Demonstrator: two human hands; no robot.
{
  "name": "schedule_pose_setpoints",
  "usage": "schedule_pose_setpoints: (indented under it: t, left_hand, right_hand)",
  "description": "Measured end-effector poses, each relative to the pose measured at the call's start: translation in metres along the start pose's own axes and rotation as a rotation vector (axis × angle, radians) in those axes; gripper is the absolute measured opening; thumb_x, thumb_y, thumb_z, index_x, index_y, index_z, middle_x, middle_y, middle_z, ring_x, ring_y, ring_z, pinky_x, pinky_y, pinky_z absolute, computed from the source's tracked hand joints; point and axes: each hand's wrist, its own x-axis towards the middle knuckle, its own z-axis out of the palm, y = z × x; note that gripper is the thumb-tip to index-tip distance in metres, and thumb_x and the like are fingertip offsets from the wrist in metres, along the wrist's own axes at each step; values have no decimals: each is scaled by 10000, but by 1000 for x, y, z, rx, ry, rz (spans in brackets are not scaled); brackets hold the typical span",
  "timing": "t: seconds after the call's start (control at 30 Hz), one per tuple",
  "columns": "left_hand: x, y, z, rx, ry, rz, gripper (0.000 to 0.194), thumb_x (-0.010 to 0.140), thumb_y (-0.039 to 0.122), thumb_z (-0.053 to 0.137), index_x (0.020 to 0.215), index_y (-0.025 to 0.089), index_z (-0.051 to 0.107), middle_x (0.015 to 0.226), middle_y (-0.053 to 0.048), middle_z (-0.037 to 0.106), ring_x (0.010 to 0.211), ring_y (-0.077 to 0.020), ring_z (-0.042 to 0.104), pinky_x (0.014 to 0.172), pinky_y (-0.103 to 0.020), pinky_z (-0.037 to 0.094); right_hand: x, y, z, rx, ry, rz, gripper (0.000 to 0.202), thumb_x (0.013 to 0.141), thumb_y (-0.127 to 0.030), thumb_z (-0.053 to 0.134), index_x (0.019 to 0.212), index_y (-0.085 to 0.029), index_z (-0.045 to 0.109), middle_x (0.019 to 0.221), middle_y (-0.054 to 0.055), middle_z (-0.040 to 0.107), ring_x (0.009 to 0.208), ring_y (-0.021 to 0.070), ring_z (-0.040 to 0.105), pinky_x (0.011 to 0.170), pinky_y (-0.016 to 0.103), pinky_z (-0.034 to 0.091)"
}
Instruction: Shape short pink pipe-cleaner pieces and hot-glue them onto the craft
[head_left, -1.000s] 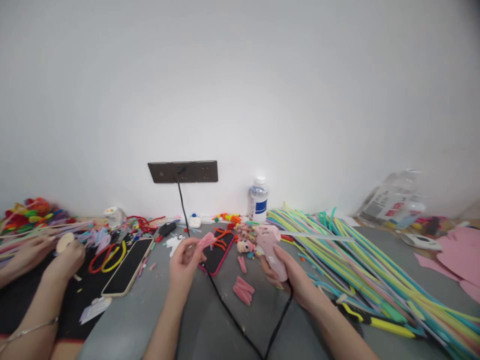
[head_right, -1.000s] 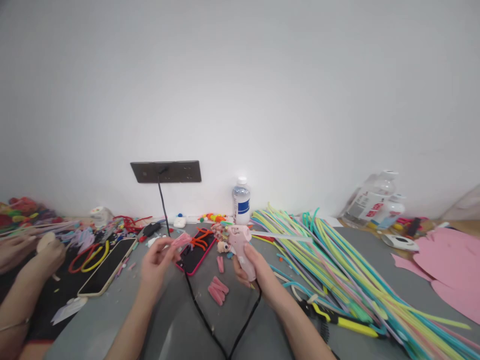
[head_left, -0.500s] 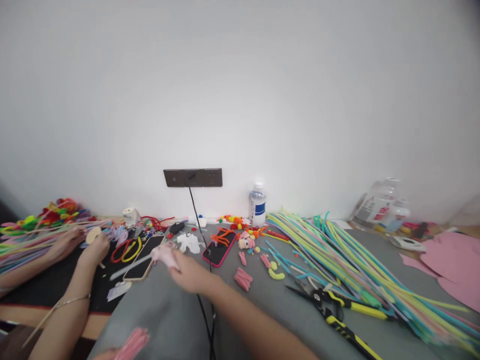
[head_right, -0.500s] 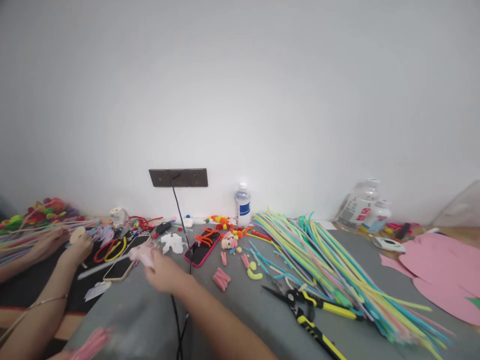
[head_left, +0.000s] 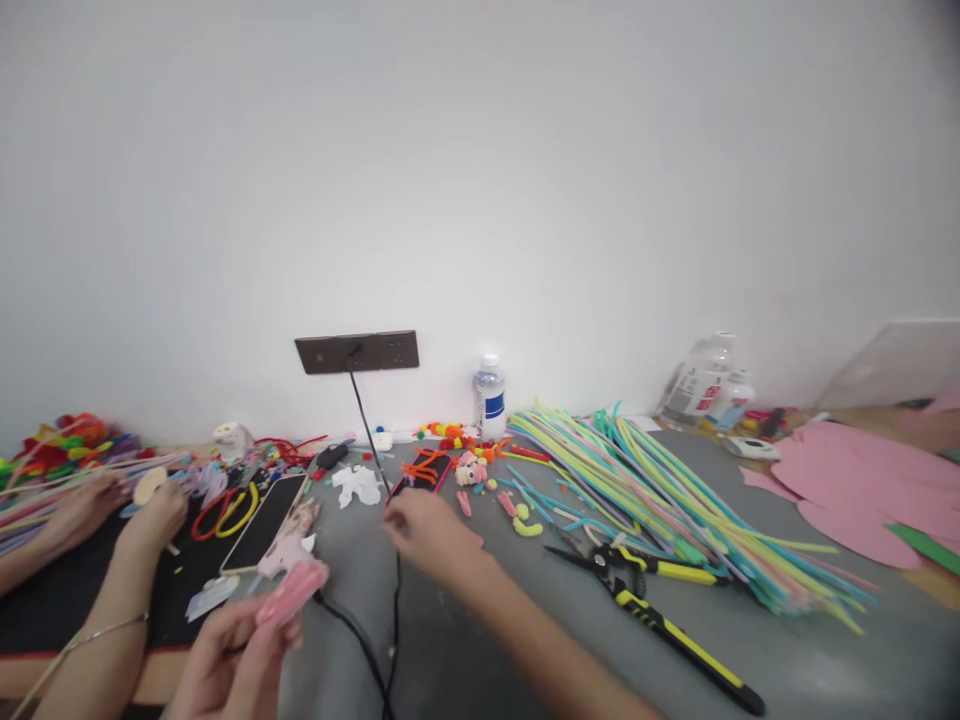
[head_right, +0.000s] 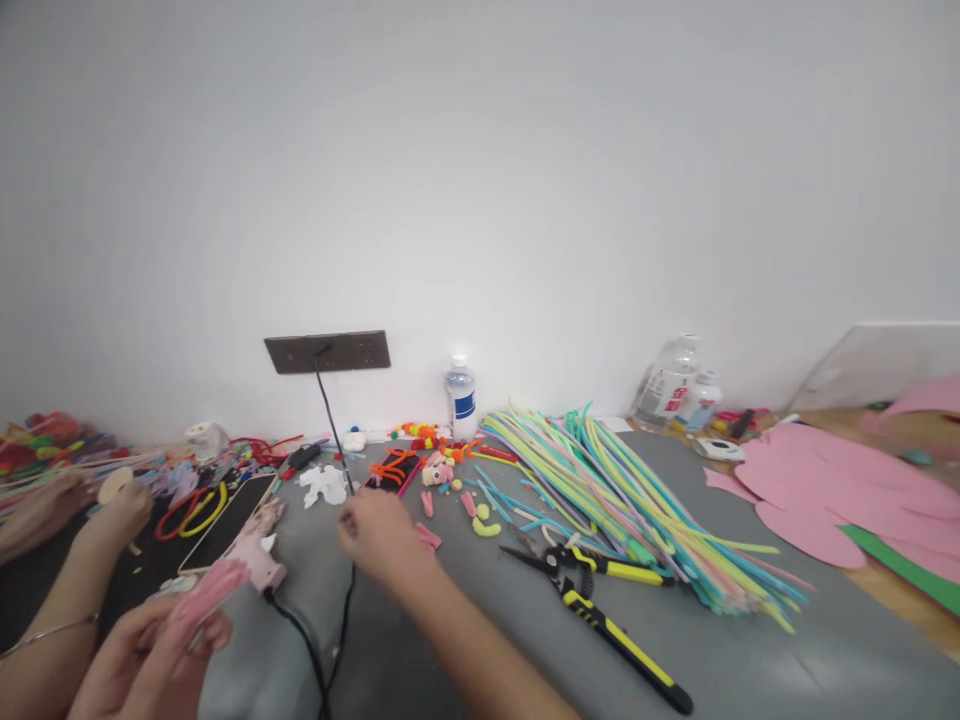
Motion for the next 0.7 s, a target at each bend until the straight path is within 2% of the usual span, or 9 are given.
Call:
schedule_pose_setpoints:
  t: [0.13,0.2,0.27,0.37,0.5,0.6,0.7]
  left_hand:
    - [7,-13,53,-115,-58,-32,373,614,449,887,828,208,701,614,53,639,558,-105,618,562,-188,535]
    - [13,-21,81,-146,-102,-62,355,641,437,873,836,200,694,593,66,602,566,-95,612,574,-175,525]
    - [21,-31,109,-178,-161,-107,369,652,462,856,839,193,687,608,58,610,568,-97,606,563,-180,516]
    - [34,-46,150,-236,-194,-193,407,610,482,867,813,188,671,605,47,631,554,-100,591,551,-189,506]
    - [44,-60,193,-252,-266,-204,367,646,455,848,820,183,673,616,36,640,564,-95,583,550,-180,486]
    - [44,-67,210,-247,-303,-200,372,650,451,847,826,180,664,621,35,632,550,-90,567,509,-171,460]
    - [41,-73,217,-242,-314,-171,375,678,457,834,865,180,661,646,33,624,534,-84,548,458,-160,422]
  right_hand:
    - [-24,71,-66,-76,178,230,198,892,-127,527,908,-159,722,904,93,761,833,215,681,760,299,468]
    - [-32,98,-86,-115,219,323,198,884,-132,522,858,-145,718,849,99,755,771,221,675,720,307,456]
    - [-34,113,-96,-139,218,368,178,872,-134,540,862,-153,717,861,87,759,768,210,676,706,291,444]
    - [-29,112,-94,-156,159,372,120,853,-149,600,843,-172,717,883,65,768,799,193,686,677,254,420]
    - [-20,87,-72,-194,40,349,178,843,-308,689,717,-183,697,779,69,760,746,222,693,616,266,385]
    - [-19,72,-54,-236,-19,340,106,808,-287,726,815,-181,717,847,101,771,825,273,708,659,291,398]
    - [-21,73,-46,-250,-54,343,112,884,-196,626,840,-171,726,903,124,769,894,271,708,700,298,405]
